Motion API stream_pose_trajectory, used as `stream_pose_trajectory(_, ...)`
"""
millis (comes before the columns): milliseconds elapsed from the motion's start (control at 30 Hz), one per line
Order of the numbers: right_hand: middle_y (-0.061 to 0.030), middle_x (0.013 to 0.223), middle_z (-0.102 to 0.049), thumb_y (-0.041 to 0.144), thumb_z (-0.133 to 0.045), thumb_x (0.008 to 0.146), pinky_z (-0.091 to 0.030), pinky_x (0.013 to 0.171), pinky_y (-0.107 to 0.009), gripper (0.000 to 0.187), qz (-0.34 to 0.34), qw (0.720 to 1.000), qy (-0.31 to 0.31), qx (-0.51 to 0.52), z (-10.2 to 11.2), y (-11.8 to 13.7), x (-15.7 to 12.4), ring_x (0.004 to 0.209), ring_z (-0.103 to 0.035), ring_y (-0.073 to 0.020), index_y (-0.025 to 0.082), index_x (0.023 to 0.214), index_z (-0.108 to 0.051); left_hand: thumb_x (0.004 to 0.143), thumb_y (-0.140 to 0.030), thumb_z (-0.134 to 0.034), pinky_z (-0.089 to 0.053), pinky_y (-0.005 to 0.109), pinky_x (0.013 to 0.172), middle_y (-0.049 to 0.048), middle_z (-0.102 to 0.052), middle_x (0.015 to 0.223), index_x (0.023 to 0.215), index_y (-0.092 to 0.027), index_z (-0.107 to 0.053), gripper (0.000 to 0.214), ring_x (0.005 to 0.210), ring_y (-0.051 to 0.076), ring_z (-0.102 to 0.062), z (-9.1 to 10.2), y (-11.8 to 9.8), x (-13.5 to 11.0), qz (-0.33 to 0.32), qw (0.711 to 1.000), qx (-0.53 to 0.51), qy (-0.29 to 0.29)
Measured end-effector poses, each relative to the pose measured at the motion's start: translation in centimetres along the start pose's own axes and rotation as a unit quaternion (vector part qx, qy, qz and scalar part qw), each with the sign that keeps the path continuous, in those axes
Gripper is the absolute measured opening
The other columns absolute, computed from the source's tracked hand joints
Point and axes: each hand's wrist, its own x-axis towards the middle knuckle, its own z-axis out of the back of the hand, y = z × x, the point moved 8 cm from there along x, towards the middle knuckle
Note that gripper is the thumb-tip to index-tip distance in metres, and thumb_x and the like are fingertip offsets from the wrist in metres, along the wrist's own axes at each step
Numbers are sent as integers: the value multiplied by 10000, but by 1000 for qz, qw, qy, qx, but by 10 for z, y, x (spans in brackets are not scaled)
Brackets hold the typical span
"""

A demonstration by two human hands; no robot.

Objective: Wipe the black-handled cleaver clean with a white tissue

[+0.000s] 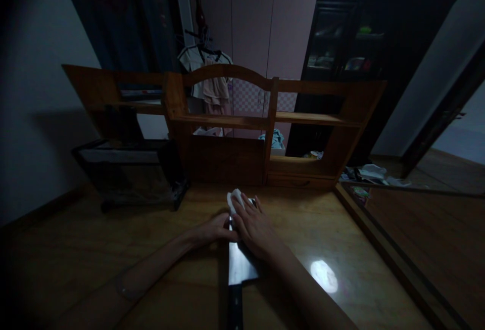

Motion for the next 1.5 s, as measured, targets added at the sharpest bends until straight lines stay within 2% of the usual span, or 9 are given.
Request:
stream_pose_trajectory(167,-48,1581,-224,374,-198,1037,-142,1195,-507,523,-32,999,-12,-34,-1,-15,-2,1472,-162,-192,243,1541,-154,664,-205,-797,-447,351,915,65,-682,1053,1096,-147,-667,455,1005,233,-604,4,3,-1,0,999,-33,-24)
stream_pose_trajectory(400,-78,1555,-301,353,-195,1039,-196,1188,-473,506,-85,992,-51,-79,0,-38,-9,1448,-252,-188,201,1516,-267,674,-209,-810,-464,372,894,97,-685,1078,1160,-152,-637,519,968,250,-640,1,4,-3,15,996,-85,-21)
stream_pose_trajectory(633,-118,1491,-421,308,-210,1033,-181,1189,-464,492,-122,982,-94,-108,9,-33,-9,1415,-338,-204,138,1454,-398,654,-178,-809,-474,336,864,103,-696,1080,1190,-152,-633,565,962,245,-646,0,4,-3,15,991,-127,-38)
stream_pose_trajectory(900,-124,1486,-430,298,-202,1026,-164,1189,-461,498,-149,977,-115,-102,14,-29,-11,1409,-350,-213,134,1445,-416,649,-170,-811,-488,323,825,109,-691,1095,1198,-152,-625,579,920,231,-653,-1,3,-5,28,990,-129,-40)
stream_pose_trajectory(1000,-110,1515,-385,322,-206,1027,-100,1196,-507,506,-127,982,-100,-95,10,-28,-9,1450,-254,-226,142,1467,-380,653,-188,-813,-479,339,861,102,-683,1117,1205,-161,-618,586,951,234,-643,1,3,-5,23,993,-109,-44)
stream_pose_trajectory(1100,-82,1554,-310,342,-216,1028,-48,1186,-563,513,-90,990,-76,-80,4,-23,-5,1475,-158,-233,189,1514,-277,660,-211,-810,-452,380,934,98,-673,1140,1193,-162,-618,569,1015,247,-622,3,3,-3,13,996,-84,-41)
stream_pose_trajectory(1233,-36,1595,-189,354,-223,1032,-26,1183,-569,530,-28,997,-47,-52,1,-10,0,1485,-78,-226,252,1544,-133,660,-197,-788,-409,413,994,87,-665,1145,1171,-155,-626,538,1089,259,-583,3,3,0,7,999,-48,-24)
stream_pose_trajectory(1500,4,1607,-125,401,-216,1037,-65,1190,-538,538,9,1000,-13,-13,2,0,2,1487,-58,-210,309,1539,-44,645,-171,-744,-443,320,864,52,-692,998,1086,-129,-673,449,995,229,-588,2,6,5,16,1000,-10,-24)
